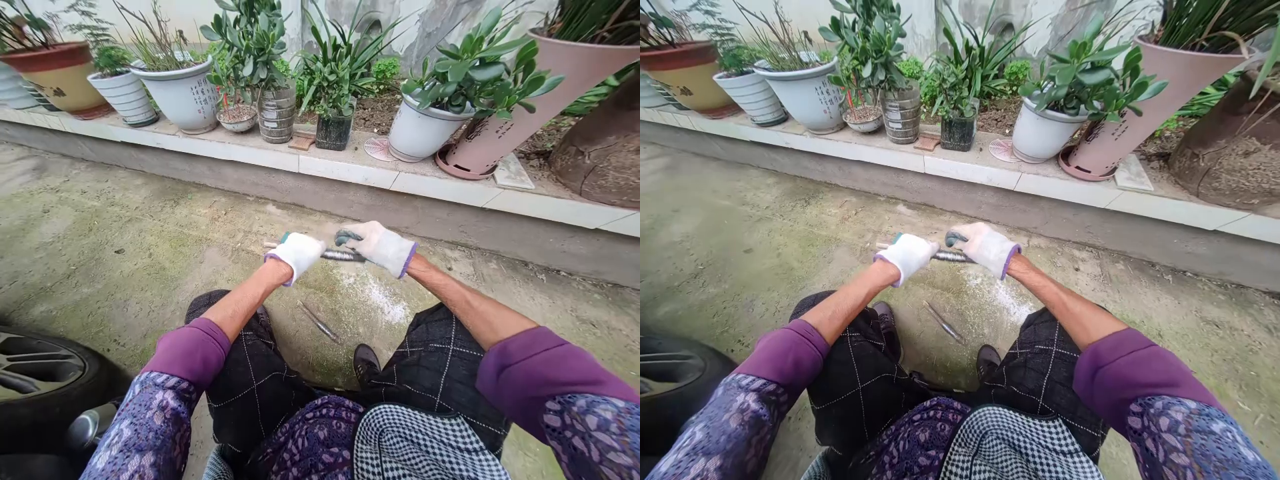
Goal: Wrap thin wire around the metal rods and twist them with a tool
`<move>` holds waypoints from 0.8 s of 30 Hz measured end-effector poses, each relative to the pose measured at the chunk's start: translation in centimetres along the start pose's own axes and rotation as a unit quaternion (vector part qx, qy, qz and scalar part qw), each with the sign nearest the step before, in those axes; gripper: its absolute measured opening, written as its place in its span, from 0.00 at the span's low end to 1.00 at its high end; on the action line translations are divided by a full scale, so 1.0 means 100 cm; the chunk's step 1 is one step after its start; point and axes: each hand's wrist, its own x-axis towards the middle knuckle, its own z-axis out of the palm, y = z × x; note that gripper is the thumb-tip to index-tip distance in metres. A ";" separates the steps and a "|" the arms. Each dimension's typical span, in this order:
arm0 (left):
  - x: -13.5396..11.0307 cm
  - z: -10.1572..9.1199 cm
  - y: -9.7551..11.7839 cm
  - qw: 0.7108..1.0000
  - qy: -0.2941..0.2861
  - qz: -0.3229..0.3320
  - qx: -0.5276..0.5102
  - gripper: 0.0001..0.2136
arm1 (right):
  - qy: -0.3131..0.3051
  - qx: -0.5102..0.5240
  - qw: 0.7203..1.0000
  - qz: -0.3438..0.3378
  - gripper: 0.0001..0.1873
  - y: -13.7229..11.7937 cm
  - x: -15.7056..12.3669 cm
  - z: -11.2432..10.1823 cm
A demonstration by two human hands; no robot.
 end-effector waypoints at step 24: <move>-0.007 0.017 0.015 0.994 0.037 0.063 -0.087 0.14 | -0.017 0.003 0.998 0.061 0.17 0.044 0.001 0.023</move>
